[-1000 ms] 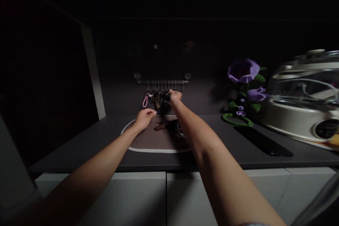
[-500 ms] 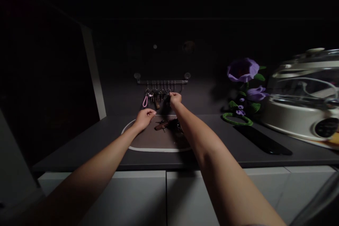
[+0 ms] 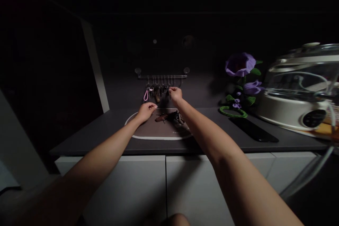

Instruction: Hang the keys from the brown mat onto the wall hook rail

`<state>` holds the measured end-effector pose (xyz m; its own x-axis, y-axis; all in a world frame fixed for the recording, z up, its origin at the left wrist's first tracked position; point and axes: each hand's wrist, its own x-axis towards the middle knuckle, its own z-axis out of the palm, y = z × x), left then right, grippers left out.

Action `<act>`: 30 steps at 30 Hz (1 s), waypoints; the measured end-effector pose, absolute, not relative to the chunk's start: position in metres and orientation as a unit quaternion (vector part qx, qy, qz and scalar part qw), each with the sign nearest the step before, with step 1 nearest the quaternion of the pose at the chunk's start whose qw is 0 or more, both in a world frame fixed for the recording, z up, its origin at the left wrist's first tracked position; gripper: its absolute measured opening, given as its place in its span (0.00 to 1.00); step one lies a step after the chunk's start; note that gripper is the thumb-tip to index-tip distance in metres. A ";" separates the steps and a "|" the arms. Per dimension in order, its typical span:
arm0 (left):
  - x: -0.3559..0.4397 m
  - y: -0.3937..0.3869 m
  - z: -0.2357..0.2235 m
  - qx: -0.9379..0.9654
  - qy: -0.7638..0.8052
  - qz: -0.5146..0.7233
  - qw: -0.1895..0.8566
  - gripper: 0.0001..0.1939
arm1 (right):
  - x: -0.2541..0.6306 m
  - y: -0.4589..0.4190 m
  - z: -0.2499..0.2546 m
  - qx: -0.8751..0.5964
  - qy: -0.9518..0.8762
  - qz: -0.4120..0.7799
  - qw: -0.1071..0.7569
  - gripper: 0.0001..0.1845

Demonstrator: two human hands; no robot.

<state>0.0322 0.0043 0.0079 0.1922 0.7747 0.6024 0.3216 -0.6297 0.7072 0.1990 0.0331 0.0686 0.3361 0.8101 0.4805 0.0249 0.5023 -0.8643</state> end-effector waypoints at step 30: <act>0.036 -0.003 0.000 0.851 0.365 0.356 0.128 0.11 | 0.207 -0.028 0.001 -0.517 -0.745 -0.063 0.416 0.12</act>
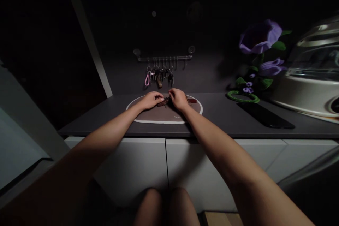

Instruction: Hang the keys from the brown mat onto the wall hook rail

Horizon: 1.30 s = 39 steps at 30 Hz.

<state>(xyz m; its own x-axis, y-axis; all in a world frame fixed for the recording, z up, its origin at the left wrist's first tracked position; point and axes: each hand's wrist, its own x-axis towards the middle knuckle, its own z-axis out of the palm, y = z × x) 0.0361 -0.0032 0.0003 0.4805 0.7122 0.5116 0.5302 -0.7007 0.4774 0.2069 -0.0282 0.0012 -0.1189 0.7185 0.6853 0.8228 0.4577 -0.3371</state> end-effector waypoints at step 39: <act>0.046 0.006 -0.002 0.675 0.376 0.491 0.402 0.06 | 0.197 -0.038 0.005 -0.478 -0.776 -0.030 0.411 0.11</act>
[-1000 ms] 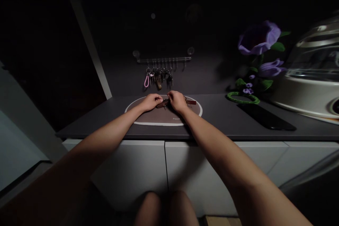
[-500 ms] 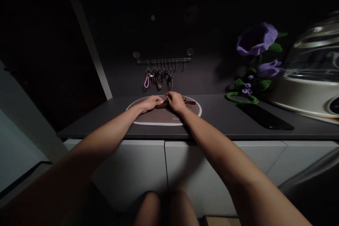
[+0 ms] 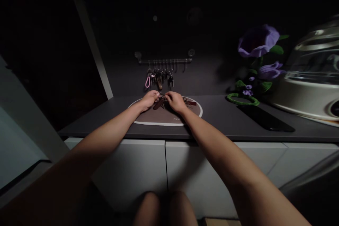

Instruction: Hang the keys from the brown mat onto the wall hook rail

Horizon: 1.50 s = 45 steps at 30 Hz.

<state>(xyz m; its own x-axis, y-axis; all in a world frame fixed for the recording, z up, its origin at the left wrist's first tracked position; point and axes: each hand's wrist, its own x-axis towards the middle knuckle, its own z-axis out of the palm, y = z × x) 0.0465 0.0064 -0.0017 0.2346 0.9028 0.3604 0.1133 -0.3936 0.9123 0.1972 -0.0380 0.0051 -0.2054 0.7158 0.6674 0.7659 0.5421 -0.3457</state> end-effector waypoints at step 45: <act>0.038 -0.007 0.014 0.713 0.267 0.501 0.413 0.14 | 0.196 -0.039 0.015 -0.423 -0.731 -0.001 0.535 0.13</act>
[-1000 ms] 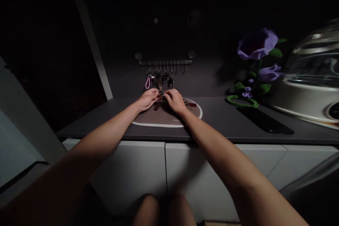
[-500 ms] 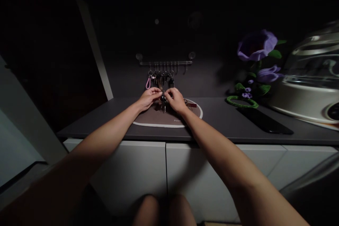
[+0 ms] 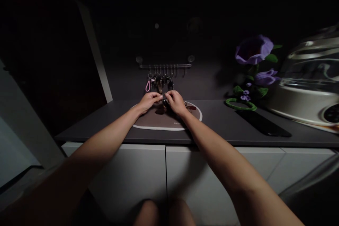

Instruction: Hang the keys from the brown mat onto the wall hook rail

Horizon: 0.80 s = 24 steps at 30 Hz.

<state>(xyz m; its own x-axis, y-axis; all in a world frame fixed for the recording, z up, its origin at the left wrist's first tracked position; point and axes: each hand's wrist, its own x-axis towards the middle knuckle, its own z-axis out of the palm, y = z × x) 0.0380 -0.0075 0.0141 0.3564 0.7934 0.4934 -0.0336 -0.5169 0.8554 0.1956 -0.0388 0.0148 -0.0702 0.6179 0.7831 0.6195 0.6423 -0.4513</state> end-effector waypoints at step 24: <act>0.046 -0.009 0.015 0.648 0.263 0.576 0.423 0.22 | 0.193 -0.041 0.021 -0.348 -0.670 0.212 0.621 0.13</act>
<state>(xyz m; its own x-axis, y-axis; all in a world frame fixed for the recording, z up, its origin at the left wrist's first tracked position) 0.0459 -0.0090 0.0153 0.1968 0.8289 0.5237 -0.1470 -0.5031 0.8516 0.1926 -0.0412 0.0206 0.0130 0.7295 0.6838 0.2040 0.6676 -0.7161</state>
